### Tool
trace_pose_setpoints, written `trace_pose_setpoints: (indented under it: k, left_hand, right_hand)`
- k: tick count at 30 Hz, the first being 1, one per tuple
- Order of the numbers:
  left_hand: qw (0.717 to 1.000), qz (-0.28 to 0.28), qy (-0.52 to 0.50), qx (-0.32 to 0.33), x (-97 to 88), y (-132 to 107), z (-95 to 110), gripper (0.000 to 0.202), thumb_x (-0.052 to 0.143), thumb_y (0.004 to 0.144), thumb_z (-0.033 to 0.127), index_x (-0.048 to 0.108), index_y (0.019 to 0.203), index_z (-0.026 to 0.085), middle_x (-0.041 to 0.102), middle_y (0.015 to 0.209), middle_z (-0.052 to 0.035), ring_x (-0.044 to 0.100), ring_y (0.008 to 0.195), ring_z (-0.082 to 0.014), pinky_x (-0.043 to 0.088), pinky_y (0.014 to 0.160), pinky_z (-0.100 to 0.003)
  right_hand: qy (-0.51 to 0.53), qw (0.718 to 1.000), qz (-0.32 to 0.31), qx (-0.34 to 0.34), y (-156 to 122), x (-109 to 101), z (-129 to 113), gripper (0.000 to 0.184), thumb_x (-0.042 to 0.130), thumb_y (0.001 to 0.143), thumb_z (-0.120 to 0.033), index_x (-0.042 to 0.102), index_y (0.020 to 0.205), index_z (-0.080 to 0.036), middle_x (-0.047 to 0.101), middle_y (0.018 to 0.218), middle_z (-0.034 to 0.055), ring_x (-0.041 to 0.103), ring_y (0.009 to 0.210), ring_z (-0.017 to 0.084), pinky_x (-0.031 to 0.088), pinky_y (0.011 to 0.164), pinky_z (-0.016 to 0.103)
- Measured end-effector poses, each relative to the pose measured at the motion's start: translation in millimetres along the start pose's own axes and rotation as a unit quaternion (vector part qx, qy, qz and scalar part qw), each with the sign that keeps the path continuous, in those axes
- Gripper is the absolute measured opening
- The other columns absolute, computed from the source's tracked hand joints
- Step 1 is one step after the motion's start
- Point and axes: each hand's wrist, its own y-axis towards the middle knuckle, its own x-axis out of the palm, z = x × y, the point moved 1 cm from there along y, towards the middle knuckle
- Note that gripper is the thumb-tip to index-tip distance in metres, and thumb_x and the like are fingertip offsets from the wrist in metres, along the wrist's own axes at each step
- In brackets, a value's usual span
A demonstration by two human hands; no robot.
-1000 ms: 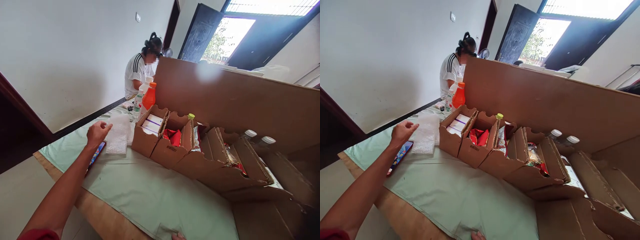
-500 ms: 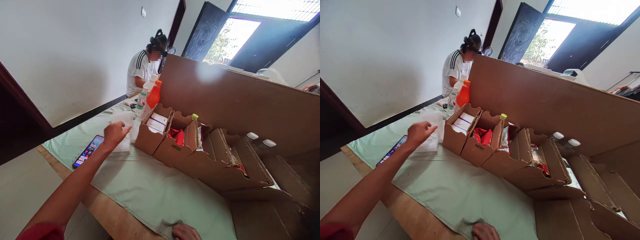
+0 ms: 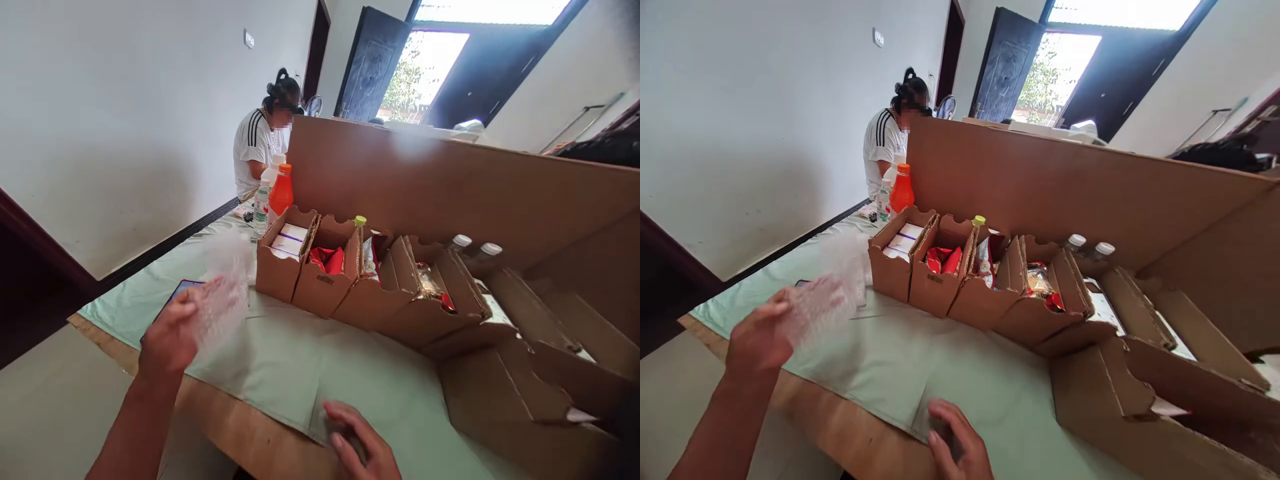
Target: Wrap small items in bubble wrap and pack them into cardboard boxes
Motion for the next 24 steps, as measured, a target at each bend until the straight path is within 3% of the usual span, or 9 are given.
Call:
trace_pose_setpoints:
  k: [2, 4, 6, 8, 12, 14, 18, 21, 24]
  left_hand:
    - [0.981, -0.037, -0.155, -0.11, -3.1, -47, -6, 0.021, 0.068, 0.057, 0.037, 0.054, 0.061, 0.022, 0.062, 0.061, -0.003, 0.071, 0.085, -0.0287, 0.06, 0.085, -0.045]
    - [0.948, -0.052, -0.251, -0.189, 1.6, -87, -14, 0.023, 0.075, 0.054, 0.033, 0.056, 0.059, 0.022, 0.056, 0.054, -0.0009, 0.072, 0.086, -0.0304, 0.06, 0.086, -0.046]
    - [0.931, -0.051, -0.284, -0.224, 9.7, -119, -21, 0.022, 0.078, 0.054, 0.033, 0.059, 0.06, 0.023, 0.06, 0.056, -0.0014, 0.072, 0.092, -0.0331, 0.061, 0.088, -0.047]
    - [0.924, -0.051, -0.283, -0.251, 17.7, -141, -29, 0.022, 0.081, 0.052, 0.034, 0.063, 0.06, 0.023, 0.066, 0.061, -0.0028, 0.072, 0.098, -0.0355, 0.061, 0.089, -0.048]
    - [0.92, -0.085, -0.206, -0.324, 34.2, -168, -54, 0.03, 0.087, 0.053, 0.037, 0.062, 0.057, 0.021, 0.069, 0.065, -0.0039, 0.072, 0.089, -0.0314, 0.062, 0.084, -0.044]
    - [0.919, -0.12, -0.14, -0.349, 47.1, -180, -70, 0.031, 0.088, 0.06, 0.038, 0.065, 0.065, 0.019, 0.069, 0.071, -0.0025, 0.071, 0.081, -0.0238, 0.062, 0.076, -0.036]
    - [0.892, -0.161, -0.061, -0.419, 83.5, -209, -99, 0.038, 0.092, 0.061, 0.04, 0.064, 0.074, 0.018, 0.069, 0.079, -0.0002, 0.067, 0.07, -0.0164, 0.059, 0.06, -0.028]
    - [0.861, -0.158, -0.04, -0.482, 106.3, -229, -108, 0.047, 0.097, 0.052, 0.04, 0.064, 0.076, 0.018, 0.071, 0.077, -0.0013, 0.07, 0.068, -0.0187, 0.06, 0.058, -0.029]
    - [0.846, -0.155, -0.03, -0.509, 117.1, -239, -109, 0.051, 0.099, 0.047, 0.04, 0.066, 0.079, 0.017, 0.072, 0.078, -0.0029, 0.073, 0.07, -0.0202, 0.06, 0.058, -0.027]
  right_hand:
    - [0.182, 0.979, -0.05, 0.083, 13, 17, -21, 0.055, 0.072, 0.087, -0.06, 0.069, 0.132, -0.028, 0.068, 0.138, 0.0155, 0.067, 0.124, 0.032, 0.058, 0.099, 0.044]
    - [0.357, 0.917, -0.102, 0.146, 21, 37, -37, 0.077, 0.076, 0.076, -0.071, 0.063, 0.138, -0.026, 0.064, 0.142, 0.0178, 0.065, 0.126, 0.034, 0.06, 0.088, 0.043]
    - [0.48, 0.845, -0.152, 0.184, 24, 50, -46, 0.083, 0.076, 0.071, -0.076, 0.062, 0.136, -0.025, 0.069, 0.132, 0.0165, 0.07, 0.114, 0.03, 0.06, 0.083, 0.041]
    - [0.535, 0.818, -0.122, 0.173, 24, 48, -48, 0.079, 0.077, 0.068, -0.077, 0.066, 0.125, -0.023, 0.075, 0.113, 0.0117, 0.073, 0.094, 0.025, 0.059, 0.078, 0.037]
    - [0.379, 0.911, 0.135, 0.092, 19, -6, -38, 0.056, 0.074, 0.075, -0.068, 0.068, 0.105, -0.021, 0.072, 0.086, 0.0043, 0.066, 0.072, 0.018, 0.055, 0.069, 0.031]
    - [0.286, 0.934, 0.201, 0.078, 19, -42, -28, 0.048, 0.076, 0.075, -0.06, 0.068, 0.103, -0.021, 0.07, 0.082, 0.0018, 0.063, 0.069, 0.017, 0.053, 0.066, 0.03]
    - [0.172, 0.948, 0.251, 0.089, 14, -101, -2, 0.046, 0.082, 0.069, -0.044, 0.07, 0.106, -0.021, 0.07, 0.082, 0.001, 0.064, 0.075, 0.019, 0.054, 0.073, 0.033]
    - [0.07, 0.945, 0.302, 0.101, -22, -124, 11, 0.056, 0.078, 0.072, -0.036, 0.066, 0.124, -0.02, 0.071, 0.121, 0.0114, 0.063, 0.114, 0.031, 0.049, 0.102, 0.049]
    - [-0.143, 0.967, 0.212, 0.021, -86, -119, 7, 0.062, 0.066, 0.084, -0.026, 0.054, 0.146, -0.024, 0.054, 0.152, 0.0135, 0.048, 0.142, 0.032, 0.035, 0.118, 0.054]
